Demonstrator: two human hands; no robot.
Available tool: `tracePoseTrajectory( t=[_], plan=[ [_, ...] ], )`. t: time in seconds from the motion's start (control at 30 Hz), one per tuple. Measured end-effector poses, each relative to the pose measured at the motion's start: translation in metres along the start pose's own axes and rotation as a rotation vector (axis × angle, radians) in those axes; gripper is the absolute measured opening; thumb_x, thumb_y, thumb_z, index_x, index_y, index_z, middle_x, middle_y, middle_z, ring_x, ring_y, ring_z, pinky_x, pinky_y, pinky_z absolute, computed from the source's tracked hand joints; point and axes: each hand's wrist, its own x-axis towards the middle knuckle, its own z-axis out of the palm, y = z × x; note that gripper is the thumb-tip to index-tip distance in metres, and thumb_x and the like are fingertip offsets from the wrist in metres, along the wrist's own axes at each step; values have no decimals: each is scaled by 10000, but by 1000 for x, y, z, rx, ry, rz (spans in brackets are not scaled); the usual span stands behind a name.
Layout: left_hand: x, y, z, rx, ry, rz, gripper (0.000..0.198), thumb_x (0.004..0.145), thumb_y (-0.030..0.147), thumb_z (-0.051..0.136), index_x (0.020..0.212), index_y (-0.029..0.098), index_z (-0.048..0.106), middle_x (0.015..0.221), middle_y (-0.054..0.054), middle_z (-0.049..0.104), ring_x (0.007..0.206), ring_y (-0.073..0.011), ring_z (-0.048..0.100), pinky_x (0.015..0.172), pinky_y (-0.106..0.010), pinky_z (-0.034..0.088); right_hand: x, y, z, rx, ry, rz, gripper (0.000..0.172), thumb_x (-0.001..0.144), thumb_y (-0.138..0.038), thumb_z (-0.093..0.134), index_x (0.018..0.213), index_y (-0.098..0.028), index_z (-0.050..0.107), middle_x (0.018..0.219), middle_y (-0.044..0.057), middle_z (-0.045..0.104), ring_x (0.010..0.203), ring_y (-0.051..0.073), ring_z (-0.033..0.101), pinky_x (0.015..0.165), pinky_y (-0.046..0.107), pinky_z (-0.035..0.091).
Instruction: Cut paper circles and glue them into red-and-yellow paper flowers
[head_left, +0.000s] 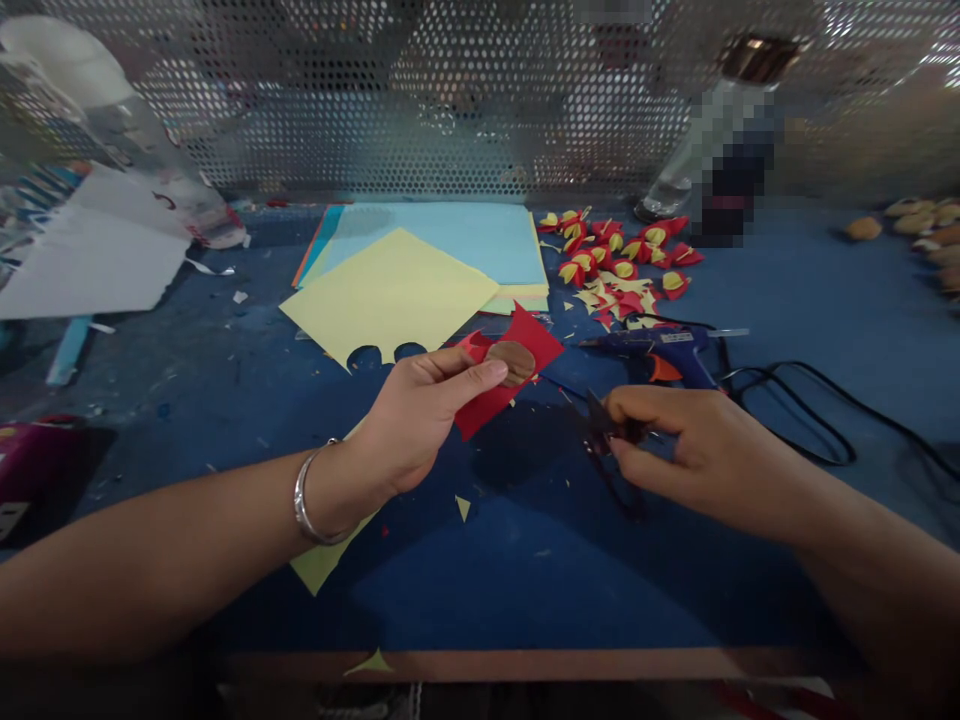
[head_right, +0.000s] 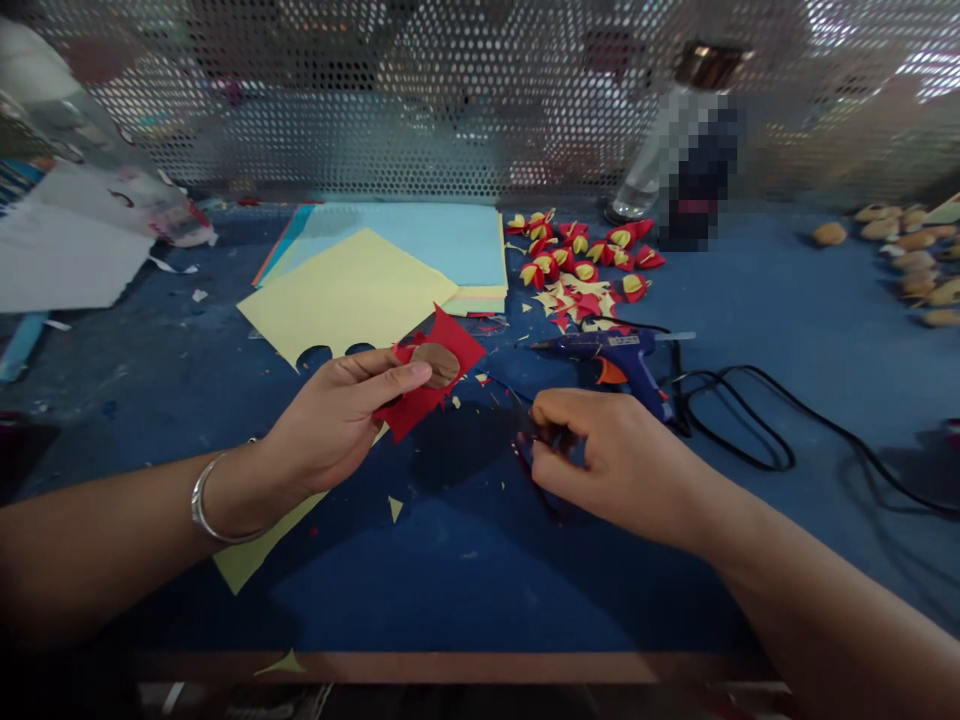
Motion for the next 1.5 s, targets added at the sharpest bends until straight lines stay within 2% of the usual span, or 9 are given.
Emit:
tracePoseTrajectory(
  t=[0.27,0.5,0.7,0.83,0.97,1.13,1.23,1.4,1.5],
  plan=[
    [-2,-1,3,8,-39,99,68,861,268,861,867,203,879,962,-51,861,904,-159,773,913,-276,591,2,2,6,446,15,45,190,1006,-308,599,901,-200,714,874,61,757,738,173,724,628,252,559],
    [-6,-1,4,-55,-45,25,113,827,294,904,864,191,878,935,-39,851,877,-135,747,894,-249,566,7,-3,11,801,-9,64,179,1002,-347,672,930,-199,743,894,75,756,716,197,749,620,294,613],
    [-14,-1,10,-100,-166,-85,123,811,301,918,874,201,887,899,-21,846,842,-127,734,879,-243,559,13,-9,24,893,50,74,181,969,-360,727,908,-193,761,845,72,749,709,194,715,631,303,591],
    [-15,0,11,-95,-144,-47,106,826,295,906,866,199,887,896,-21,838,846,-126,721,884,-246,553,16,-11,33,928,90,74,264,940,-430,777,825,-200,717,734,29,684,625,164,661,573,283,568],
    [-13,1,10,-79,-137,-13,131,841,300,895,914,192,889,919,-34,838,911,-150,737,925,-262,553,18,-12,35,827,105,78,303,962,-480,757,832,-209,721,716,32,696,609,154,653,545,261,543],
    [-10,0,8,-90,-160,-180,168,787,309,943,869,180,875,880,-30,836,815,-136,732,844,-255,552,20,-12,32,698,141,63,273,956,-508,763,964,-235,755,823,30,741,681,161,679,618,268,575],
    [-8,1,9,-138,-130,-185,158,783,290,945,836,167,862,869,-24,833,801,-126,732,829,-239,558,20,-10,31,627,163,29,279,982,-504,732,918,-233,744,795,20,715,683,153,667,631,262,558],
    [-6,3,10,-207,-104,-108,79,866,227,873,900,155,872,897,-39,841,865,-136,755,860,-227,585,19,-9,36,831,170,66,269,989,-463,747,905,-222,662,893,30,741,816,177,753,749,293,622],
    [-6,4,10,-226,-125,-85,72,896,222,844,918,163,880,898,-50,847,861,-149,767,873,-244,598,20,-10,38,921,170,118,298,968,-456,784,957,-231,588,849,-4,727,750,156,761,699,270,621]
  ],
)
